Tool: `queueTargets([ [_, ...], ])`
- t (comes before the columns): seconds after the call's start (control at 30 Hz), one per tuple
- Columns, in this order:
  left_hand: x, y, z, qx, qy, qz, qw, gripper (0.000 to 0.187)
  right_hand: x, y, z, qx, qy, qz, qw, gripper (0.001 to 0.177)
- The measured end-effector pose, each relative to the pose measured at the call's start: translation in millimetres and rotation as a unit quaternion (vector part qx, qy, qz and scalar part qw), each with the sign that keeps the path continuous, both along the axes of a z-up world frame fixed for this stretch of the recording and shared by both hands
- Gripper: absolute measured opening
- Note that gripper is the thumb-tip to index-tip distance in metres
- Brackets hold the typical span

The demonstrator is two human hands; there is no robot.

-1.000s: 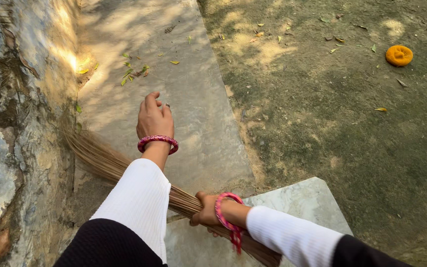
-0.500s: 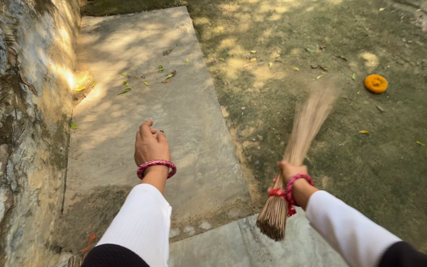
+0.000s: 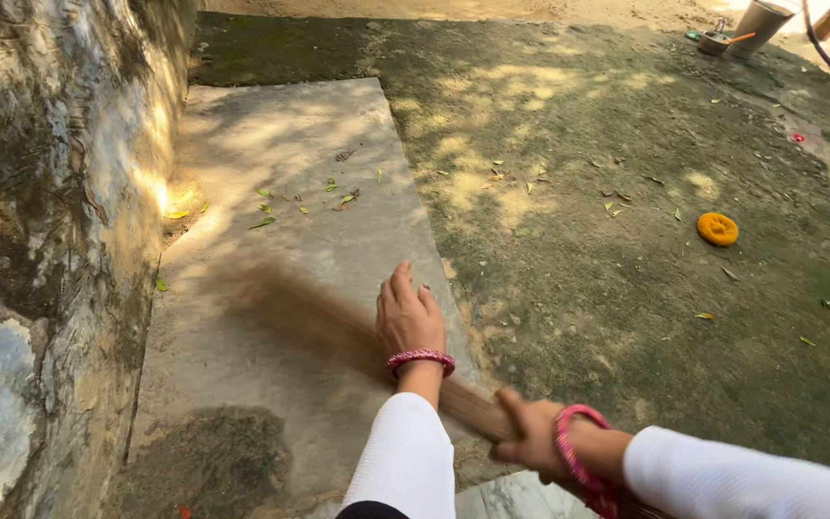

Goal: The person sweeps an outdoor concrete and dirt area using a handheld broom made of stiff fibers, moving leaves and debris toward a central point.

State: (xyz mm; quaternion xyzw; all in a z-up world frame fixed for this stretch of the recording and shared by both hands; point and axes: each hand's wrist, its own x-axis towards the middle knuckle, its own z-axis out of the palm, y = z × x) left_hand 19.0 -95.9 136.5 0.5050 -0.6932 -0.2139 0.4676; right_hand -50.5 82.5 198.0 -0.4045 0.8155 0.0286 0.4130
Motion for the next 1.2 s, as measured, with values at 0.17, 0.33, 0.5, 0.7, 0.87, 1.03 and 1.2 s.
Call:
queueTargets([
  [0.17, -1.2, 13.6, -0.2, 0.054, -0.006, -0.008, 0.998, 0.040, 22.8, -7.2, -32.0, -0.034, -0.034, 0.110, 0.993, 0.067],
  [0.33, 6.9, 12.8, -11.3, 0.132, 0.010, -0.012, 0.991, 0.042, -15.7, -4.7, -85.1, -0.030, 0.008, -0.081, 0.996, 0.066],
  [0.5, 36.7, -4.8, -58.8, 0.088, -0.026, 0.049, 0.995, 0.043, -91.7, 10.5, -150.6, -0.139, -0.046, -0.441, 0.886, 0.068],
  [0.7, 66.2, -24.2, -90.9, 0.155, -0.011, 0.118, 0.981, 0.043, -101.8, 23.1, -211.1, -0.331, -0.040, -0.548, 0.767, 0.057],
  [0.87, 58.9, -42.7, -88.1, 0.087, 0.015, 0.133, 0.987, 0.044, -50.7, -14.6, -214.0, -0.303, -0.136, -0.426, 0.842, 0.063],
  [1.03, 47.3, -67.4, -77.6, -0.012, -0.004, 0.093, 0.996, 0.052, 14.9, -70.1, -235.2, -0.167, -0.127, -0.041, 0.977, 0.086],
  [1.2, 58.8, -67.2, -82.0, 0.045, 0.028, 0.087, 0.995, 0.047, 59.3, -106.6, -254.4, -0.077, -0.135, 0.049, 0.987, 0.081],
])
